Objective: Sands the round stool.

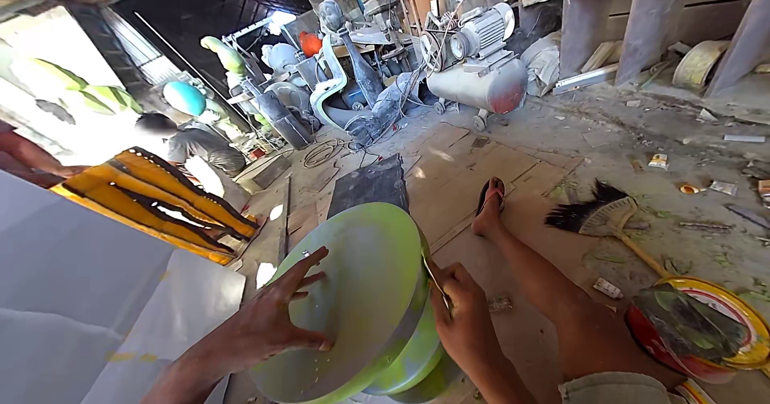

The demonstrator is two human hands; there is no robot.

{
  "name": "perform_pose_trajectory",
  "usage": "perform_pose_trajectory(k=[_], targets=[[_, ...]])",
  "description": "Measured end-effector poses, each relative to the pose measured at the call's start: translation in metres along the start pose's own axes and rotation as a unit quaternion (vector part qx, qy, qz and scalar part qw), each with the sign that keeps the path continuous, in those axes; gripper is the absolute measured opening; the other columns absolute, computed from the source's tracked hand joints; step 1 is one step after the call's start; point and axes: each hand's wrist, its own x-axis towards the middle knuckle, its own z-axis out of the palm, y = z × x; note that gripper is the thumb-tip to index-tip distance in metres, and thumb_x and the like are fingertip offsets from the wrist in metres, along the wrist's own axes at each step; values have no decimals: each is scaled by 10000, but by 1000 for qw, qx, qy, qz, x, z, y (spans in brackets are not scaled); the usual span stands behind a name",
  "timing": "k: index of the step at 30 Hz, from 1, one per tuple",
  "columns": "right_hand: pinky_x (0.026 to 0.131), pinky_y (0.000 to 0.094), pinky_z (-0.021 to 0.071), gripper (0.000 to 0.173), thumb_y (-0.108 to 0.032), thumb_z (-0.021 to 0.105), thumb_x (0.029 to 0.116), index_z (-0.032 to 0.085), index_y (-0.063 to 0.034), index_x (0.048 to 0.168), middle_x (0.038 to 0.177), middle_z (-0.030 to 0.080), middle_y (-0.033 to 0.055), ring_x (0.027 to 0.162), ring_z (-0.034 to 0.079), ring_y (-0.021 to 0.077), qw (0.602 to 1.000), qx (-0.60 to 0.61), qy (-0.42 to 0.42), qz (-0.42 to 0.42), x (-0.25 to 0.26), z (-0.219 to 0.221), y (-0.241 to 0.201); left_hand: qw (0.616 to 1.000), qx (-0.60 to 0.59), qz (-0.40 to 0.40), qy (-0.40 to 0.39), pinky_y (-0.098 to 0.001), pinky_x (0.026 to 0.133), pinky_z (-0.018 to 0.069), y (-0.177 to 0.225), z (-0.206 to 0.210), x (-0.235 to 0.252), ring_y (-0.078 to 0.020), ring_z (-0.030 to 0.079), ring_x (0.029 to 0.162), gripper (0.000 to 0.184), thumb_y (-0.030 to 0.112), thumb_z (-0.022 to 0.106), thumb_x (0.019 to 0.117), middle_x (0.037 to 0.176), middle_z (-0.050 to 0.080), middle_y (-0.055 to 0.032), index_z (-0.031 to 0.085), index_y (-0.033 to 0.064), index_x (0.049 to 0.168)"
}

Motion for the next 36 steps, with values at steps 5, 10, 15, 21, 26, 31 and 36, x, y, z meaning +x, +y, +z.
perform_pose_trajectory(k=[5,10,15,21,26,31,36], targets=[[765,237,581,449,-110,616,906,700,-170,1343,1104,652,37,935,635,74,998,39,-21,-47,-36,-3,17,999,-32,-12,-6,-412,1043,572,-1,2,-1,-171,449,1459,1342,667,955,462,1635,365,110,295,407,1601],[877,313,603,391,-85,580,966,714,-197,1316,1244,680,4,1074,662,102,992,119,7,-47,4,-19,33,998,-54,-22,-11,-428,1063,561,2,1,-4,-181,428,1474,1351,604,985,466,1641,355,110,288,404,1605],[777,281,591,396,-127,542,995,713,-286,1315,1190,664,-58,977,646,65,992,111,-49,-32,14,-19,15,998,-50,-30,-5,-424,1074,550,-1,2,-5,-157,449,1457,1351,615,983,452,1625,374,147,284,436,1595],[910,318,594,451,-82,591,902,705,-158,1332,1232,654,64,1124,632,132,994,104,8,-30,-60,4,-21,998,-49,-28,-8,-432,1068,553,2,2,-3,-153,438,1465,1340,596,986,458,1626,363,172,284,449,1590],[969,321,578,432,-45,568,931,699,-123,1335,1277,652,105,1163,629,165,992,116,14,-48,-99,21,-32,998,-36,-39,-20,-442,1082,542,0,0,-1,-164,424,1477,1368,611,981,467,1644,340,143,250,424,1608],[930,339,588,314,-55,546,983,718,-46,1245,1179,701,95,1088,669,159,974,211,78,-29,-68,-13,-13,998,-44,-32,-25,-420,1094,535,-5,0,-3,-169,421,1479,1384,639,971,471,1650,341,101,241,386,1620],[899,356,606,272,-170,550,1045,725,-112,1245,1106,738,19,1009,706,133,979,196,58,20,16,-33,15,999,-44,-13,-21,-423,1037,586,-5,-9,-6,-180,483,1437,1363,594,991,470,1655,327,108,261,422,1608]])
